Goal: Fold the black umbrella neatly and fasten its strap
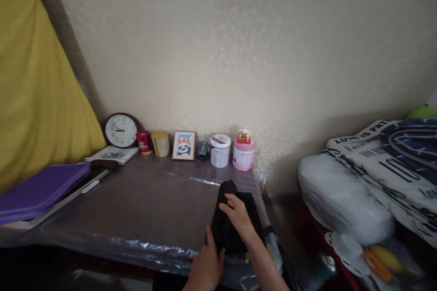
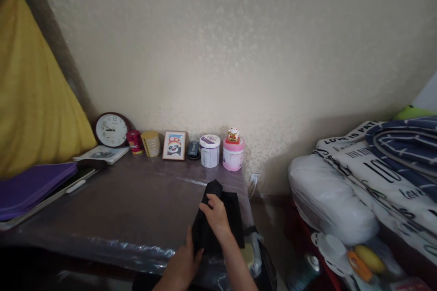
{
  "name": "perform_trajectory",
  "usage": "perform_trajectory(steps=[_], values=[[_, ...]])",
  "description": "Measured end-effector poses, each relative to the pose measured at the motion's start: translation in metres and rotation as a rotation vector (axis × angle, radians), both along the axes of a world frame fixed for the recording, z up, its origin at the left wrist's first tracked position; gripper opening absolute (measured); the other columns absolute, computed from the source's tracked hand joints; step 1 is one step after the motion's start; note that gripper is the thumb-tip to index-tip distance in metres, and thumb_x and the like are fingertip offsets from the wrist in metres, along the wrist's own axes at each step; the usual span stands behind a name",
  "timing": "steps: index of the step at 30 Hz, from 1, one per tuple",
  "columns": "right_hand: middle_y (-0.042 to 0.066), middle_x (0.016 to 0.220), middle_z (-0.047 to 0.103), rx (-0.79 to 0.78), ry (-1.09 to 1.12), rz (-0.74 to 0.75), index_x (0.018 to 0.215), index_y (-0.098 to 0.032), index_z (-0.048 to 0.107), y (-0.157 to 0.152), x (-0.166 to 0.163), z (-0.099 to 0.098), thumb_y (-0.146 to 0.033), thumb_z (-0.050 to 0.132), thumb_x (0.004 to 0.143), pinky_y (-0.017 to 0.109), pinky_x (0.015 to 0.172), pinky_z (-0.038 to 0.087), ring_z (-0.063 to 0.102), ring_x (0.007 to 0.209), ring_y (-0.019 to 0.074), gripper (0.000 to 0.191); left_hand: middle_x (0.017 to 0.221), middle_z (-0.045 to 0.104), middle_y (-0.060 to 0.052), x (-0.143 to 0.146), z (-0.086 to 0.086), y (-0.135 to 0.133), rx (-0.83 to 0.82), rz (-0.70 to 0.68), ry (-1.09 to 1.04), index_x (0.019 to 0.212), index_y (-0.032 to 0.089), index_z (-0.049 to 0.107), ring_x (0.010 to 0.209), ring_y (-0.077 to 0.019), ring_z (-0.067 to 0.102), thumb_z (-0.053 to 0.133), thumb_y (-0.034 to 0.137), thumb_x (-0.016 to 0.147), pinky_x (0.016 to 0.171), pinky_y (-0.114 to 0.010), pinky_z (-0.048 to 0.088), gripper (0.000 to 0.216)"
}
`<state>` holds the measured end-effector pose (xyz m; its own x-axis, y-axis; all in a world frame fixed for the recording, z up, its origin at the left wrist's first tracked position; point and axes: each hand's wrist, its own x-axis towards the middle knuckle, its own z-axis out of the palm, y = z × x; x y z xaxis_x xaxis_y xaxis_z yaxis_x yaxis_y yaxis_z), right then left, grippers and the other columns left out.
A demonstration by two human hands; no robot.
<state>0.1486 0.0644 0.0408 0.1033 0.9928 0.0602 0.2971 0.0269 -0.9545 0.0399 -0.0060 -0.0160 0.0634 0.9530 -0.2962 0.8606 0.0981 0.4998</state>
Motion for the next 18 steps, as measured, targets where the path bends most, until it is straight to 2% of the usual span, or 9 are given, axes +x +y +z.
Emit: perform_trajectory(steps=[4,9,14,18], values=[[0.006,0.096,0.064,-0.034,-0.116,0.021,0.103,-0.015,0.058,0.010,-0.022,-0.015,-0.022,0.060,0.066,0.029,0.079,0.046,0.058,0.093,0.0196,0.037,0.100,0.063,-0.017,0.002,0.003,0.000,-0.008,-0.018,0.009,0.136,0.001,0.003,0.090,-0.0247,0.060,0.032,0.028,0.085,0.073,-0.032,0.042,0.065],[0.004,0.082,0.064,-0.033,-0.265,0.033,0.104,-0.015,0.058,0.012,-0.031,-0.026,-0.021,0.057,0.068,0.024,0.071,0.044,0.060,0.082,0.0169,0.037,0.100,0.063,-0.018,0.003,0.006,-0.001,-0.017,-0.014,0.000,0.136,0.001,0.001,0.090,-0.0226,0.061,0.032,0.026,0.085,0.073,-0.029,0.041,0.065],[0.000,0.069,0.061,-0.026,-0.376,0.059,0.103,-0.016,0.057,0.011,-0.029,-0.027,-0.025,0.057,0.068,0.022,0.060,0.040,0.058,0.068,0.0143,0.036,0.102,0.062,-0.018,0.002,0.009,-0.003,-0.006,-0.035,0.007,0.136,0.001,0.000,0.093,-0.0239,0.060,0.031,0.028,0.085,0.075,-0.030,0.040,0.065],[-0.001,0.072,0.062,-0.059,-0.433,0.067,0.103,-0.019,0.056,0.010,-0.029,-0.023,-0.027,0.057,0.068,0.021,0.057,0.037,0.057,0.069,0.0138,0.036,0.110,0.058,-0.018,-0.009,0.013,-0.011,0.018,-0.067,-0.097,0.136,0.004,0.005,0.100,-0.0219,0.057,0.031,0.033,0.085,0.081,-0.027,0.039,0.065]])
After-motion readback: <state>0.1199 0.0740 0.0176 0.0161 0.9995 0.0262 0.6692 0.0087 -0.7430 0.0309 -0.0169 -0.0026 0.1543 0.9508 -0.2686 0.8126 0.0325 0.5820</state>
